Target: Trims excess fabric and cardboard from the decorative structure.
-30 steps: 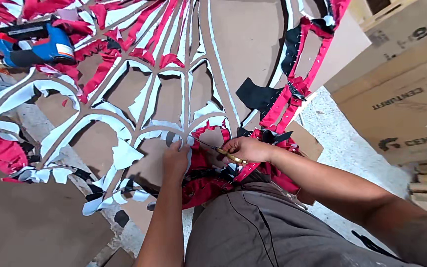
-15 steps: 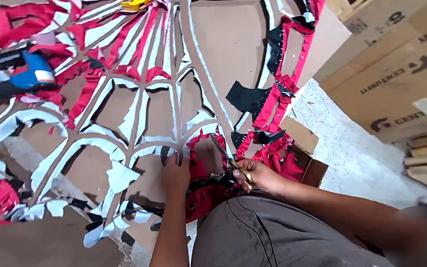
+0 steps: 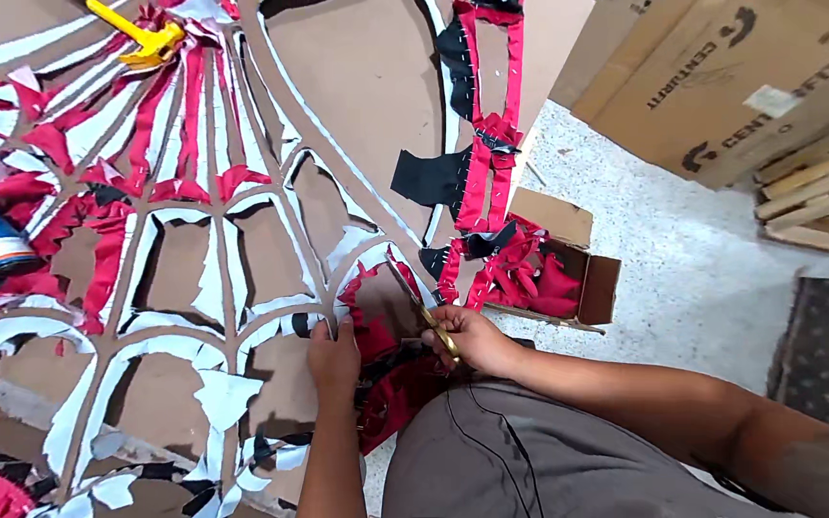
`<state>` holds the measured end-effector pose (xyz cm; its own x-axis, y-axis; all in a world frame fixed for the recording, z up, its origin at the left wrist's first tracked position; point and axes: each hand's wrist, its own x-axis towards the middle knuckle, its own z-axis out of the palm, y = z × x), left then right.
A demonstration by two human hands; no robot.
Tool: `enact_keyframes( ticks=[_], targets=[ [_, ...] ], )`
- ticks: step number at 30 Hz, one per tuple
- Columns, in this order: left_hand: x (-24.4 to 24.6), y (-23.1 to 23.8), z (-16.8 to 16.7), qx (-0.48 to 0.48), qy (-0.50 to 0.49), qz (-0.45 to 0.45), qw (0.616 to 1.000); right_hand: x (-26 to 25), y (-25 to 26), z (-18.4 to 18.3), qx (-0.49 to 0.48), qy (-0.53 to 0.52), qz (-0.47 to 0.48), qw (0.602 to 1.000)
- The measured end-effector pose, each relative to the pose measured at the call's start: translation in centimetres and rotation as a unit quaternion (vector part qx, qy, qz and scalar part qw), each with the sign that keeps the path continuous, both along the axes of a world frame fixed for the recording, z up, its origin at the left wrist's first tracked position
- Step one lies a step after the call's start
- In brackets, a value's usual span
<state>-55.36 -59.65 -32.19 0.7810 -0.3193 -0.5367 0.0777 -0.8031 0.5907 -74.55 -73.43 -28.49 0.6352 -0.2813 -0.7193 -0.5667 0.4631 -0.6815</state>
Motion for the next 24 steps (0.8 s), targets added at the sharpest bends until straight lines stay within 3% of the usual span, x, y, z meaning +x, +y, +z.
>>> enact_keyframes(
  ticks=[3,10,24],
  targets=[
    [-0.2,-0.1,0.0,-0.007,0.007,0.013,1.000,1.3,0.2,-1.1,0.002,0.009,-0.001,1.000],
    [-0.1,0.1,-0.2,-0.014,-0.001,0.003,1.000,0.9,1.4,0.6,0.050,0.009,0.002,0.999],
    [-0.3,-0.1,-0.3,0.011,-0.007,-0.009,1.000,2.4,0.7,-1.3,-0.050,0.021,-0.020,0.998]
  ],
)
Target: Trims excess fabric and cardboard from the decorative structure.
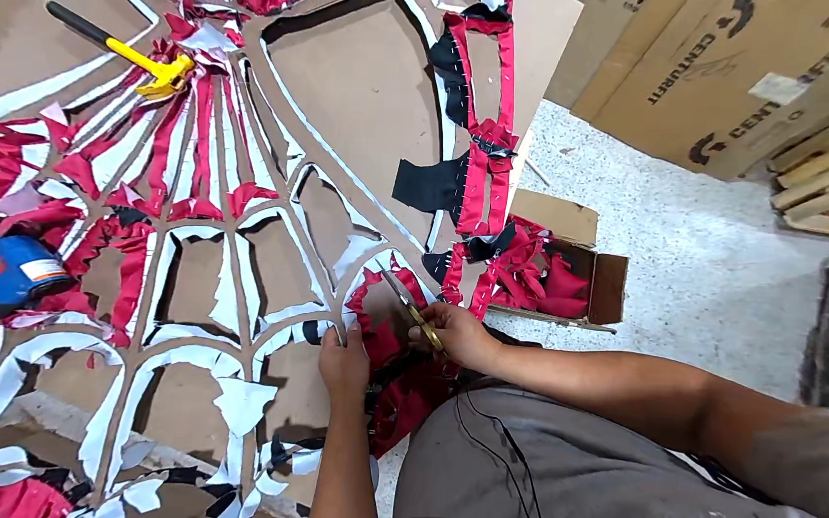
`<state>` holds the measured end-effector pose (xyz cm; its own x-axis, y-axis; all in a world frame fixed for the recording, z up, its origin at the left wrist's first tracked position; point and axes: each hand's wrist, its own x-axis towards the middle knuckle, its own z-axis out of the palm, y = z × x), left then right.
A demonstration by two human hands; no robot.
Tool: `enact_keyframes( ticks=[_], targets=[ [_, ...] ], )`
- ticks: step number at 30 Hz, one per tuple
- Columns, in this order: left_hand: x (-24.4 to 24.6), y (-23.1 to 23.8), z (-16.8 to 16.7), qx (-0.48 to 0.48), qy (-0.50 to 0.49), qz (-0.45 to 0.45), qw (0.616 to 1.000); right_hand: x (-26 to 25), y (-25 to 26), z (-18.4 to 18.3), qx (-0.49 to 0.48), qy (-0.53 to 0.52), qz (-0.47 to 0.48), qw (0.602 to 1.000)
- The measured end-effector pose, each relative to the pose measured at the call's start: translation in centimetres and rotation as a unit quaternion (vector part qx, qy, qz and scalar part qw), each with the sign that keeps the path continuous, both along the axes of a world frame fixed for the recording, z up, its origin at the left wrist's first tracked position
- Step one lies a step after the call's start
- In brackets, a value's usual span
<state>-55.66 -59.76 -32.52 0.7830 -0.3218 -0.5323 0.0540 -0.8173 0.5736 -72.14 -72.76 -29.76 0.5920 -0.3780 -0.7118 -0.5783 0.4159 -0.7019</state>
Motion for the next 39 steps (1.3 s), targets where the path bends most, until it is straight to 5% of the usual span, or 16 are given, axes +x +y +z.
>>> enact_keyframes(
  ticks=[6,12,17,27,35,39],
  targets=[
    [0.0,0.1,0.1,0.013,-0.019,-0.011,1.000,-0.4,-1.0,-0.1,0.083,-0.029,-0.002,0.996],
    [-1.3,-2.3,2.7,-0.026,-0.298,-0.170,0.939,-1.2,0.3,1.3,0.095,-0.056,-0.011,0.994],
    [2.2,-7.3,1.5,-0.011,-0.300,-0.364,0.882,-1.5,0.8,0.7,0.100,-0.073,-0.021,0.992],
    [4.6,-7.4,-0.5,-0.103,-0.376,-0.400,0.830,0.4,0.5,0.6,0.114,-0.063,-0.036,0.991],
    [4.8,-7.2,-0.7,-0.105,-0.382,-0.380,0.836,-0.6,0.3,1.6,0.065,-0.033,-0.011,0.997],
    [4.7,-8.2,0.6,-0.088,-0.262,-0.258,0.926,-2.5,-0.3,3.3,0.106,-0.076,-0.011,0.991]
  ],
)
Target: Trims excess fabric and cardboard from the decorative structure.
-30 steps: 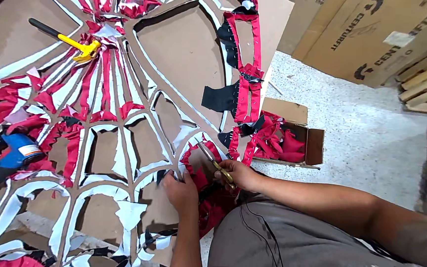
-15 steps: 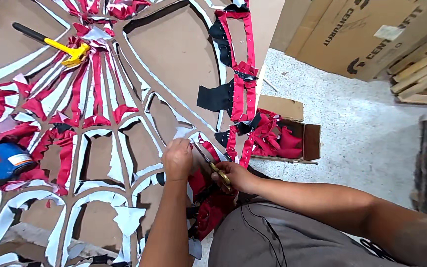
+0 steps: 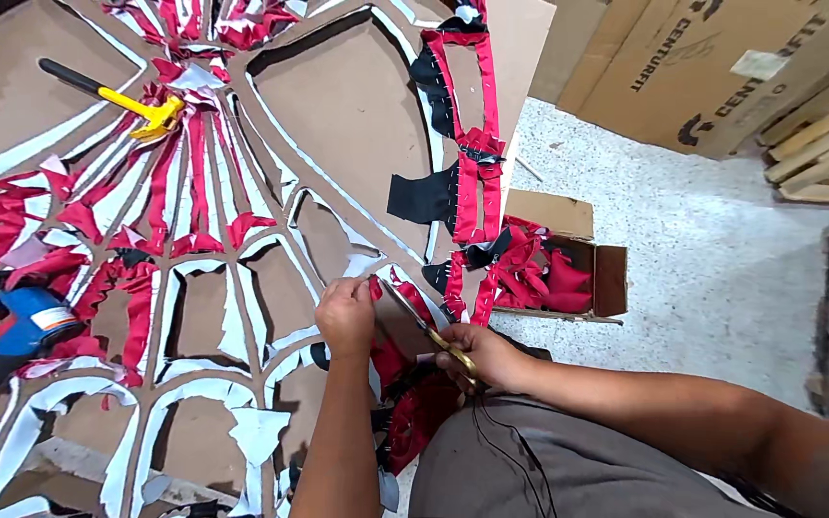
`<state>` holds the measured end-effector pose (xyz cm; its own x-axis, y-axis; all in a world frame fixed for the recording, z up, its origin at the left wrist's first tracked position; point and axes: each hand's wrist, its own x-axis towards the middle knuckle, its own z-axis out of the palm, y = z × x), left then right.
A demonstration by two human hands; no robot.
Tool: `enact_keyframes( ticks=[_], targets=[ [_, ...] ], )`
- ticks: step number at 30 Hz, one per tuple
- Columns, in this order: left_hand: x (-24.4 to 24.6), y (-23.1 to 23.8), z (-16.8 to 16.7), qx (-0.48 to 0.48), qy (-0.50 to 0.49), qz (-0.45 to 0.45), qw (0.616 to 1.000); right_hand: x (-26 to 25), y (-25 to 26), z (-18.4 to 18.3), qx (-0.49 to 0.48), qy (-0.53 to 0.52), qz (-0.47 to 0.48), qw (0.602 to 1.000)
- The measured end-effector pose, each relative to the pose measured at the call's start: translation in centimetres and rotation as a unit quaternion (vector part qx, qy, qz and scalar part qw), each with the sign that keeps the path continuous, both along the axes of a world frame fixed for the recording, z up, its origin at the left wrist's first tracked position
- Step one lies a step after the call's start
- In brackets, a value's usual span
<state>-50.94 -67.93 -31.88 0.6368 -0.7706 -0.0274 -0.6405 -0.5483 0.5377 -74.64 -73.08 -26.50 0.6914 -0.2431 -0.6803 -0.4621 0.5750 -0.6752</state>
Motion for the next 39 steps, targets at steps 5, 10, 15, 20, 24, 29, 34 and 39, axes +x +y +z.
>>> enact_keyframes(
  ticks=[5,10,15,20,24,29,34,39],
  targets=[
    [-2.1,0.9,1.1,-0.028,0.049,0.076,0.996,-4.3,-1.1,1.3,0.004,0.007,-0.033,0.999],
    [-7.4,6.0,1.9,0.033,0.126,-0.028,0.991,-8.2,-2.6,2.1,-0.052,0.064,-0.040,0.996],
    [-10.7,8.7,1.5,0.106,0.157,-0.132,0.973,-11.0,-4.7,3.3,-0.166,0.119,0.055,0.977],
    [-11.5,8.9,0.7,0.092,0.122,-0.186,0.971,-12.3,-8.9,5.9,-0.398,0.119,0.343,0.843],
    [-12.8,8.3,0.3,0.067,0.123,-0.145,0.979,-9.9,-11.7,8.3,-0.472,0.132,0.482,0.727],
    [-14.4,7.7,0.4,0.062,0.113,-0.151,0.980,-6.7,-14.0,8.7,-0.508,0.115,0.547,0.656],
    [-15.3,8.7,0.3,0.037,0.162,-0.099,0.981,-4.7,-14.9,7.4,-0.510,0.063,0.601,0.613],
    [-16.7,9.6,0.9,0.025,0.153,-0.117,0.981,-3.0,-16.4,6.1,-0.503,0.003,0.667,0.550]
  ],
)
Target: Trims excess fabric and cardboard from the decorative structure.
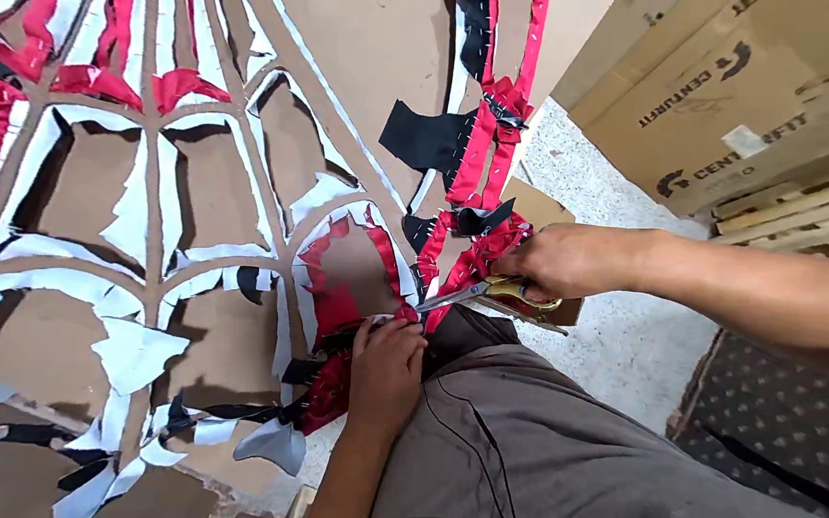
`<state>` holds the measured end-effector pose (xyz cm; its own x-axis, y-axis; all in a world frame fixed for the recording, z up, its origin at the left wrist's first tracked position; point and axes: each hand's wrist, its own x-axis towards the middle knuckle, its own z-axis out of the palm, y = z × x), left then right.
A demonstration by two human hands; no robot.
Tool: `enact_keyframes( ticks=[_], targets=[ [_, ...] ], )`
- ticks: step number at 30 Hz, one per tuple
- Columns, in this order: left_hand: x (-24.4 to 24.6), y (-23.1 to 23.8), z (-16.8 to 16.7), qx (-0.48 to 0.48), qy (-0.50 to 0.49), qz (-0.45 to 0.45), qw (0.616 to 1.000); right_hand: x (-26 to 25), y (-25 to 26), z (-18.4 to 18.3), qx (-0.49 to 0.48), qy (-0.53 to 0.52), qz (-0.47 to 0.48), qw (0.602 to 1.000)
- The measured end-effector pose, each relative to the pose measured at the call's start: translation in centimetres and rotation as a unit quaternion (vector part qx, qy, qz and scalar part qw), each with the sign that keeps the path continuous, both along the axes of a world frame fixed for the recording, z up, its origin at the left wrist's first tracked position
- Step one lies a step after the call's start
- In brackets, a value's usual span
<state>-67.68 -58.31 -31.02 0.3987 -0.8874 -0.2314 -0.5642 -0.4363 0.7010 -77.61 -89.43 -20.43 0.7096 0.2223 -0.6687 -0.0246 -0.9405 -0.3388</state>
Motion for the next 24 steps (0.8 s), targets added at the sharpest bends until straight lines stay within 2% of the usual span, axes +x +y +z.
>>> enact_keyframes(
  ticks=[5,15,24],
  targets=[
    [-2.6,1.9,-0.9,-0.069,-0.019,0.013,0.997,3.5,-1.3,-0.3,0.010,-0.010,0.144,0.989],
    [-5.8,0.7,-0.6,-0.063,-0.090,0.118,0.987,9.8,-0.8,0.2,0.008,-0.052,0.299,0.953],
    [-7.3,0.1,-0.3,-0.080,-0.080,0.147,0.983,17.3,4.9,2.8,-0.059,0.048,0.409,0.910]
  ],
)
